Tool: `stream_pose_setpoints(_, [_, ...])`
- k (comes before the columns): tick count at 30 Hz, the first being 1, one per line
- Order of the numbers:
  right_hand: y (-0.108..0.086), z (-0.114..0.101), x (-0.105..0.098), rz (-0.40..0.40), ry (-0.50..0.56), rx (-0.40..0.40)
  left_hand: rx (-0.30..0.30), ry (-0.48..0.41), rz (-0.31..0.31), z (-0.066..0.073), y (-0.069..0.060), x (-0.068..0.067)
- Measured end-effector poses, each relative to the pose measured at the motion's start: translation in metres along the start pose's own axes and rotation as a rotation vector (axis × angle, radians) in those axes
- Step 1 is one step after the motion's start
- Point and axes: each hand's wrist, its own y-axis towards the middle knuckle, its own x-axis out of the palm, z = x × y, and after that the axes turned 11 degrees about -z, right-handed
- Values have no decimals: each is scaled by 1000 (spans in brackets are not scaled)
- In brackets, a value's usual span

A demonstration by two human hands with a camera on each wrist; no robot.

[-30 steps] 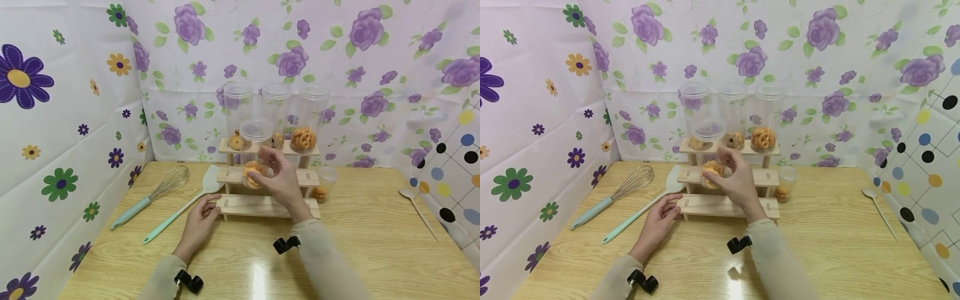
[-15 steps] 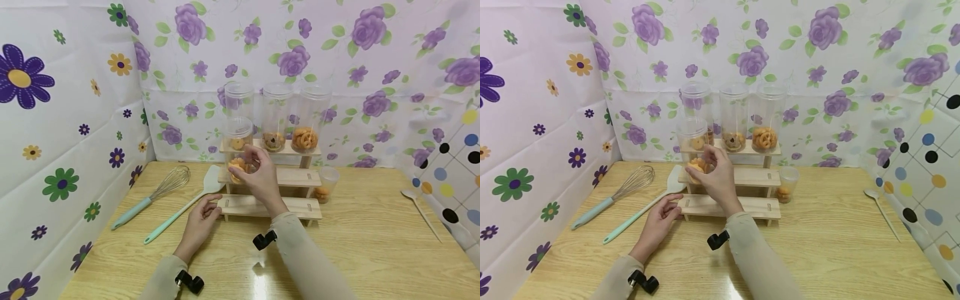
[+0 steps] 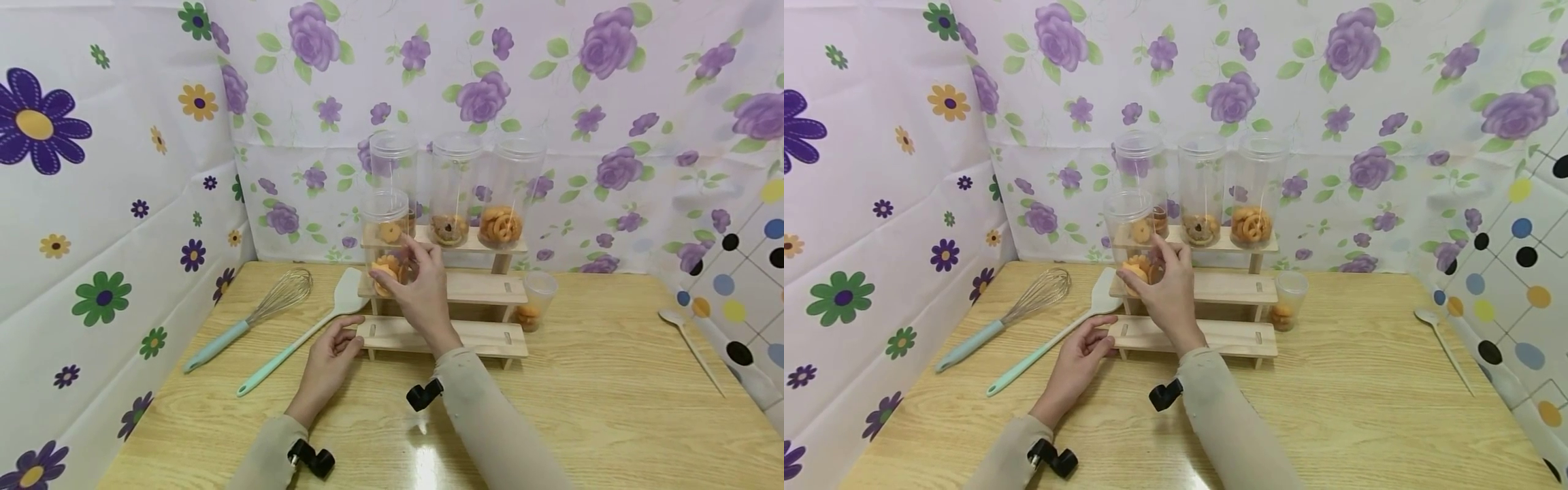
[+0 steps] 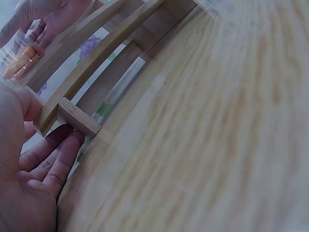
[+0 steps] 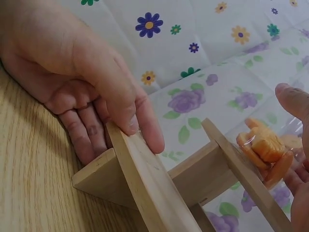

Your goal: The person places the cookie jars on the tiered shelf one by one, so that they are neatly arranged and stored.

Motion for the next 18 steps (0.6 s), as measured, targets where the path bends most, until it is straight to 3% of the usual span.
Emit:
stream_pose_setpoints(11, [-3,0,-4,-4,-50,41,-13,-1,-6,-2,1,1])
stream_pose_setpoints(18, [-13,-7,-18,-34,7,-7,-14,10,6,-1,1,0])
